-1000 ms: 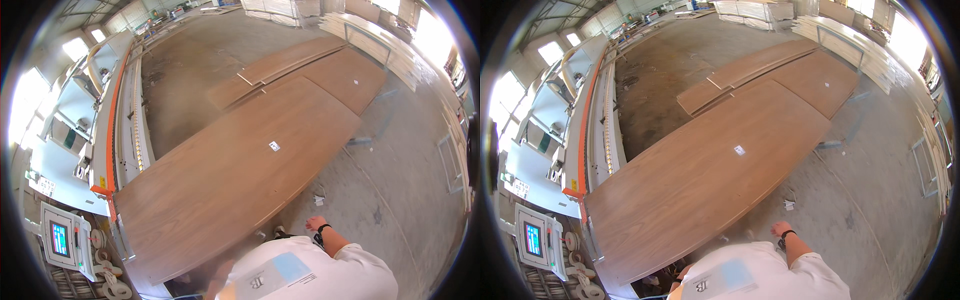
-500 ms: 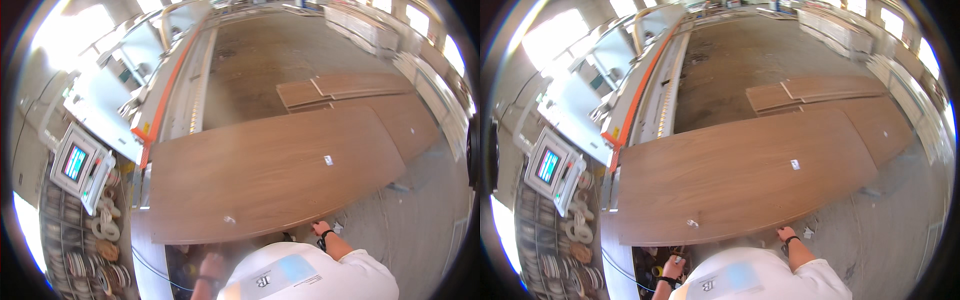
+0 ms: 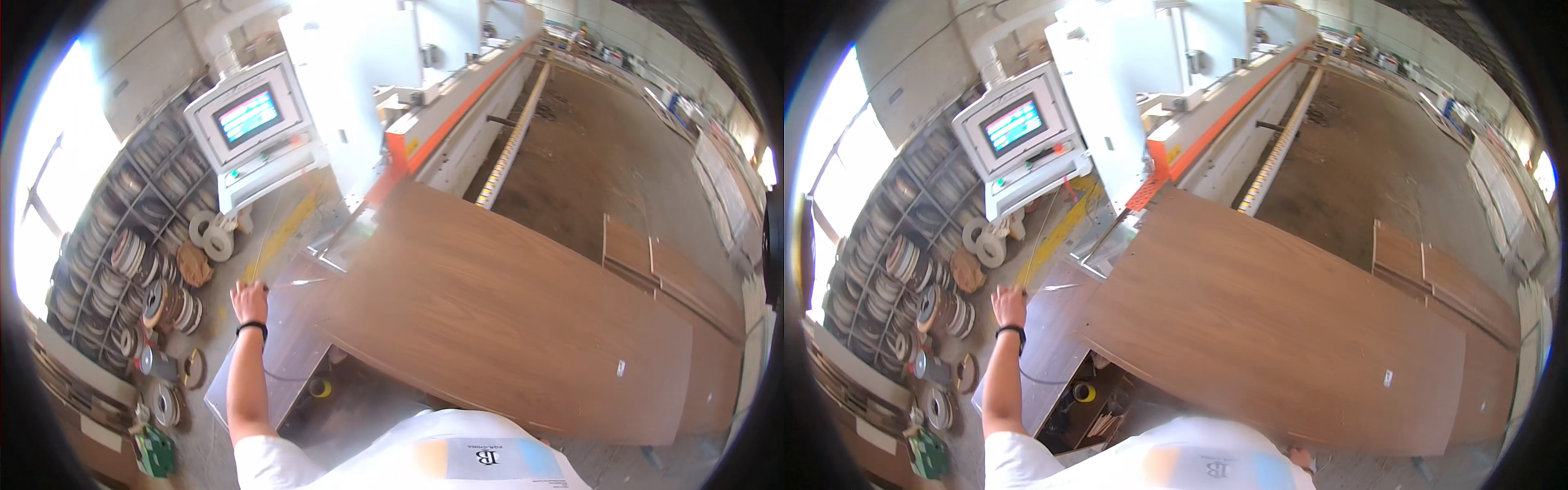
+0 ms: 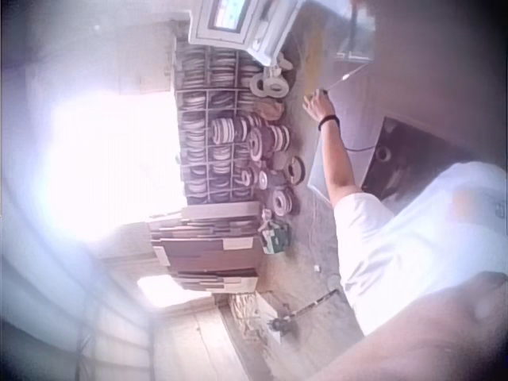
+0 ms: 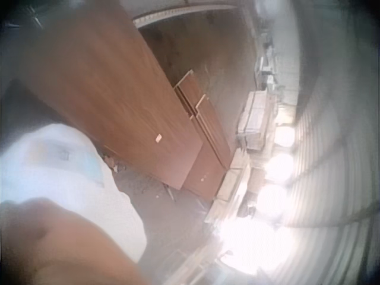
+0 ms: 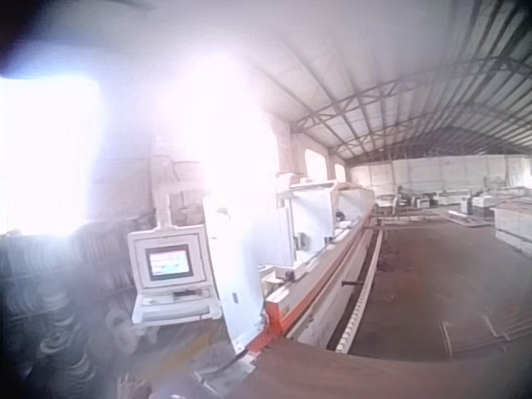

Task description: The person picks up a wooden panel from a stack, places it onto the edge banding machine, and guides it through. After the panel passes through, the person retrieves it and places it onto another stack, repeating the process with several more panels.

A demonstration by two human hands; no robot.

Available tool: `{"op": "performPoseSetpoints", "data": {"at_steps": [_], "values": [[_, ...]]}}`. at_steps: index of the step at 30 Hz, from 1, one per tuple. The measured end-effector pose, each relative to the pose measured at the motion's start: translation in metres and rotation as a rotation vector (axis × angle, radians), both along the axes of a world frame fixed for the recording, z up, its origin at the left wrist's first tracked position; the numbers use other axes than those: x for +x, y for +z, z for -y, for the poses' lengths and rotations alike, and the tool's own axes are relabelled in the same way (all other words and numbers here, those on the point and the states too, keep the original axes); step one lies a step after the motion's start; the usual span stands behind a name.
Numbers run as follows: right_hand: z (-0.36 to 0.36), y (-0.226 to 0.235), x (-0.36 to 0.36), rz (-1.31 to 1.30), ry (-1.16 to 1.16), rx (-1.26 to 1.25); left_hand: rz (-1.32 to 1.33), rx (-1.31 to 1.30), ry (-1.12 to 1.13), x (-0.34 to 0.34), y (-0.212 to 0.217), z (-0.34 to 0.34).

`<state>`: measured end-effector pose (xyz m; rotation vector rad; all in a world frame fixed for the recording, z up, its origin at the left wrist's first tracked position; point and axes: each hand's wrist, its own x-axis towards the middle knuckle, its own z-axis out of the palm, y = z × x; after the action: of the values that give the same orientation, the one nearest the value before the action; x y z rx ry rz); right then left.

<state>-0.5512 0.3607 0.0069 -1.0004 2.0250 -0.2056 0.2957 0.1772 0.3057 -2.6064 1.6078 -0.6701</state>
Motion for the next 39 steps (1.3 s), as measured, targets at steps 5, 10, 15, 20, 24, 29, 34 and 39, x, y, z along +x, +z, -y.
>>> {"op": "performPoseSetpoints", "data": {"at_steps": [5, 10, 15, 20, 24, 29, 34, 39], "values": [[0.024, 0.025, 0.046, 0.151, -0.113, 0.084, -0.41, -0.681, -0.052, 0.13, -0.017, 0.06], [0.028, 0.049, 0.07, 0.218, -0.253, 0.137, -0.604, -0.934, 0.144, 0.194, -0.018, 0.149], [0.014, 0.071, 0.08, 0.261, -0.39, 0.143, -0.631, -1.005, 0.297, 0.252, -0.021, 0.229], [-0.013, 0.085, 0.095, 0.324, -0.561, 0.133, -1.311, -1.386, 0.089, 0.299, -0.035, 0.244], [-0.019, 0.102, 0.098, 0.177, -0.51, 0.173, -0.671, -0.617, 0.382, 0.317, -0.057, 0.261], [-0.036, 0.09, 0.081, 0.18, -0.568, 0.164, -0.845, -0.729, 0.224, 0.284, -0.123, 0.282], [-0.028, 0.034, 0.043, 0.329, -0.612, 0.113, -0.936, -0.687, -0.012, 0.246, -0.121, 0.227], [-0.105, -0.087, -0.101, 0.004, -0.518, -0.186, -0.91, -0.307, -0.201, 0.046, -0.188, 0.189]]}}
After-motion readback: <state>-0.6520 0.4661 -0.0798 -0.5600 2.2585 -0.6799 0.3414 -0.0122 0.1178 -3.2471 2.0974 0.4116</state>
